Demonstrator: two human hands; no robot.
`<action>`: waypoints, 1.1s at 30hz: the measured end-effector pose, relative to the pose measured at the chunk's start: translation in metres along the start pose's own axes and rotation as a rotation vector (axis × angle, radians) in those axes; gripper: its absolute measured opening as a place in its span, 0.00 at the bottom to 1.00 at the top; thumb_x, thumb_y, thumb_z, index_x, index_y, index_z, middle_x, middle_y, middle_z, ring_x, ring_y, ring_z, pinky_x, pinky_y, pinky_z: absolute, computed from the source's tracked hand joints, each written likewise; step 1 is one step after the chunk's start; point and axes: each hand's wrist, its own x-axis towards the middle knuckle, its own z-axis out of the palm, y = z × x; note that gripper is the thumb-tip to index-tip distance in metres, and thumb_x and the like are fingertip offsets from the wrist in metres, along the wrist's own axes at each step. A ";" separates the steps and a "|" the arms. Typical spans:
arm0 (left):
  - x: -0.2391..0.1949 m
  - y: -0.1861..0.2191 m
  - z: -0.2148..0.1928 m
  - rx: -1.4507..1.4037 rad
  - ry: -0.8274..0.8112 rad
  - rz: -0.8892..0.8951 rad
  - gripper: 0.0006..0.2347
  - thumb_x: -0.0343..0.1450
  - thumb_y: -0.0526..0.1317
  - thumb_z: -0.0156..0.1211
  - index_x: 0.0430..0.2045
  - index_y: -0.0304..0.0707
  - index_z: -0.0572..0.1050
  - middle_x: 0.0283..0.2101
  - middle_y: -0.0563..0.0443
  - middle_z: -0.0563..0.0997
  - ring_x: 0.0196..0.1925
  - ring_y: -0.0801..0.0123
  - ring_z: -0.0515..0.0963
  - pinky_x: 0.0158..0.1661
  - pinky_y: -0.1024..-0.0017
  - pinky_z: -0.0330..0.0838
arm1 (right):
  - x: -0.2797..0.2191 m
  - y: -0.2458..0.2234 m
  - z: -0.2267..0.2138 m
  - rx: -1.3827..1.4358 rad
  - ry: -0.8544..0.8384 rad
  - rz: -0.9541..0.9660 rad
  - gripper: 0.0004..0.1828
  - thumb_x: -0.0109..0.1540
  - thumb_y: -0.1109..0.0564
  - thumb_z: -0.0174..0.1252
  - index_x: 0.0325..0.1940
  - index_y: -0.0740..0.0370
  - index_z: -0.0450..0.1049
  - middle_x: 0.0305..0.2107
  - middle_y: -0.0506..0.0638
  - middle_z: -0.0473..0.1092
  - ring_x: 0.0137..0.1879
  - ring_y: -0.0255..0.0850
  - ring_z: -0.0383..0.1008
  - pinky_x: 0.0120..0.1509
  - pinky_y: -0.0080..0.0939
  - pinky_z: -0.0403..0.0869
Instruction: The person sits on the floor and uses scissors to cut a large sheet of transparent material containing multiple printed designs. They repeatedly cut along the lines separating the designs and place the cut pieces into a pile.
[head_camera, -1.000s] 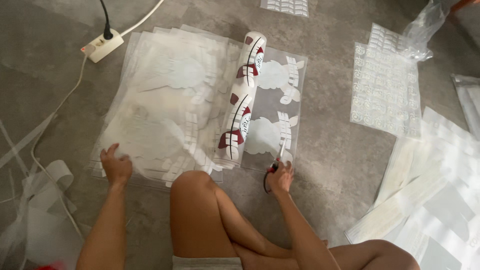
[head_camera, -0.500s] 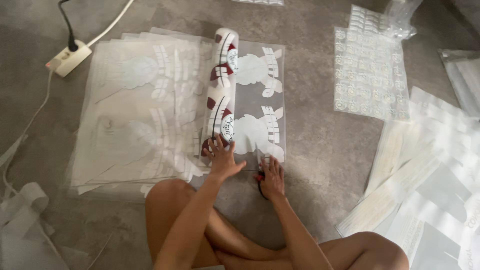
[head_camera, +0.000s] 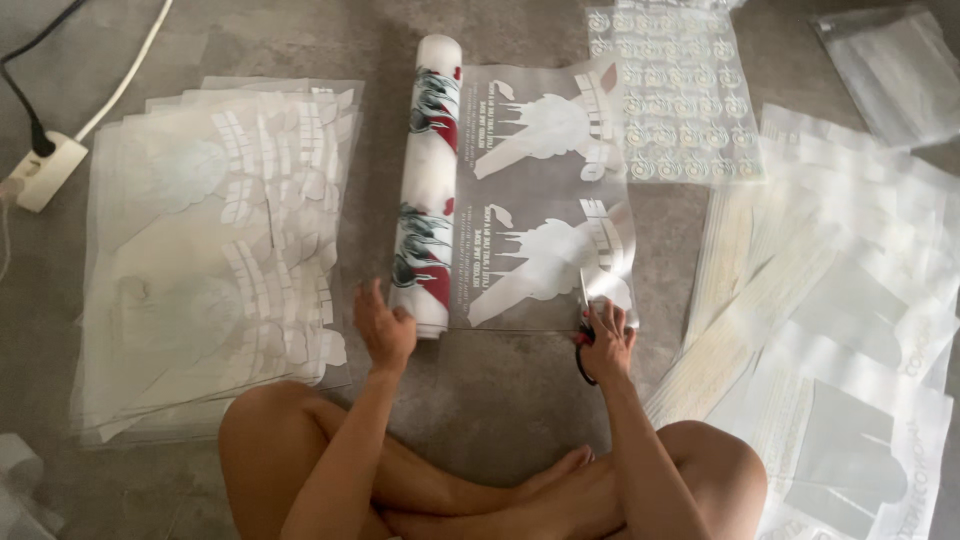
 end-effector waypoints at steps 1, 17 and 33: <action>0.004 0.014 0.001 0.004 -0.006 0.013 0.25 0.58 0.27 0.52 0.52 0.31 0.62 0.52 0.30 0.66 0.58 0.40 0.61 0.55 0.49 0.54 | 0.000 -0.006 0.000 0.010 0.001 0.011 0.39 0.51 0.47 0.55 0.66 0.37 0.52 0.66 0.46 0.44 0.72 0.46 0.38 0.68 0.61 0.46; 0.039 -0.107 -0.040 0.025 -0.249 -0.344 0.22 0.67 0.37 0.40 0.58 0.41 0.59 0.60 0.33 0.57 0.60 0.41 0.58 0.54 0.49 0.54 | 0.018 -0.004 0.011 0.457 0.348 0.214 0.14 0.50 0.40 0.63 0.34 0.44 0.73 0.38 0.44 0.64 0.42 0.45 0.70 0.48 0.44 0.69; -0.042 -0.008 0.022 -1.397 -0.423 -1.195 0.39 0.65 0.39 0.57 0.61 0.34 0.30 0.62 0.23 0.45 0.65 0.40 0.48 0.60 0.53 0.46 | -0.085 -0.083 0.007 1.904 -0.364 0.343 0.06 0.59 0.62 0.46 0.30 0.67 0.67 0.21 0.54 0.66 0.29 0.44 0.70 0.39 0.49 0.69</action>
